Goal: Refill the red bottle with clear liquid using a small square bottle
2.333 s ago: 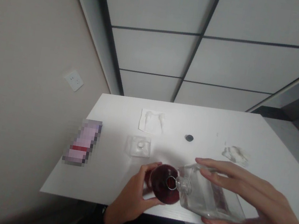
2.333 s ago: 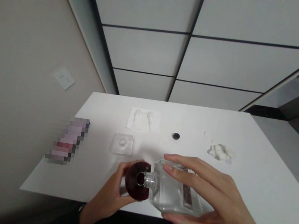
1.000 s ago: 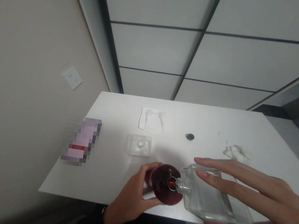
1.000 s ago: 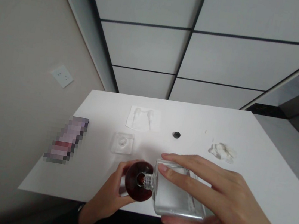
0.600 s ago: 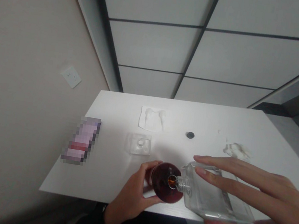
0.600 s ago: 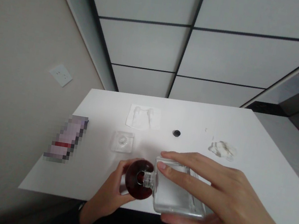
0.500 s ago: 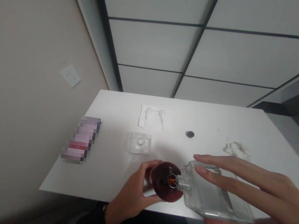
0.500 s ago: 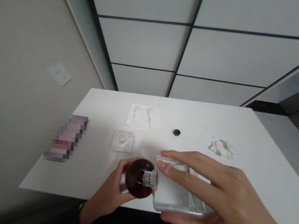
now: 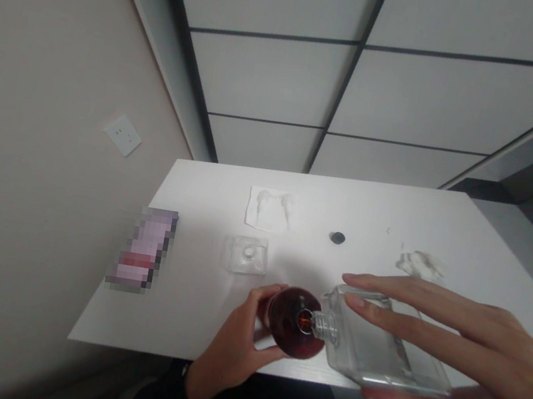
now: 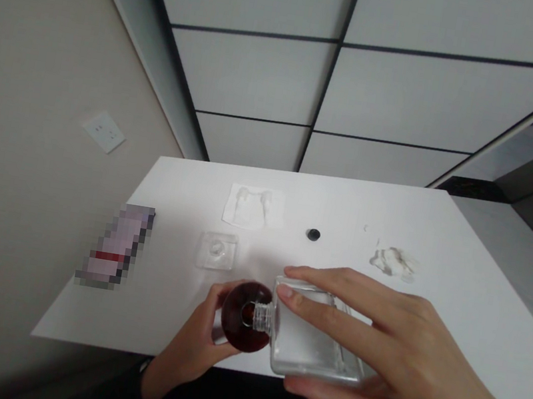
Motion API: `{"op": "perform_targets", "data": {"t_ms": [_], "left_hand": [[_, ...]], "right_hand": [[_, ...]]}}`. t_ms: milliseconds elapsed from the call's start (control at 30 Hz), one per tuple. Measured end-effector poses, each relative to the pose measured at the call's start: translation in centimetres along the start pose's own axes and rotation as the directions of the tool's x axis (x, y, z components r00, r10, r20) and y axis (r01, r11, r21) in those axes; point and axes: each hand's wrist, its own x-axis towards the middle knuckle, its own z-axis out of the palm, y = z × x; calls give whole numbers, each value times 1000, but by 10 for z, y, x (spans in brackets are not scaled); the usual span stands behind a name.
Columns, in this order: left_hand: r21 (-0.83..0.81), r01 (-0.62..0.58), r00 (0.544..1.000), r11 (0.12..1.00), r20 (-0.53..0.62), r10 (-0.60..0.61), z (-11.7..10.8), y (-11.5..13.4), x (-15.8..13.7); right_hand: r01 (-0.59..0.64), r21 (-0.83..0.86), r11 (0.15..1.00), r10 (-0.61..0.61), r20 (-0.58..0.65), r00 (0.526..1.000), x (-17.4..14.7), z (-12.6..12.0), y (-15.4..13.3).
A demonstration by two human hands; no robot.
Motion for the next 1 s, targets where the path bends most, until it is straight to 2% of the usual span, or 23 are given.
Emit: {"op": "perform_targets", "data": {"t_ms": [200,533,767,1000], "left_hand": [[-31,26,1000,999,6,-26,1,0,0],[18,-20,1000,1000,-13,20,1,4,0],[12,-21,1000,1000,-14,21,0,3,0],[-6,-7,1000,1000,-14,7,2,6,-1]], "right_hand": [[0,-28,1000,0,6,1000,-2,1,1],[0,-10,1000,0,43,999,2,-1,0],[2,-27,1000,-1,27,1000,4,0,0],[-8,21,1000,7,49,999,6,-3,2]]}}
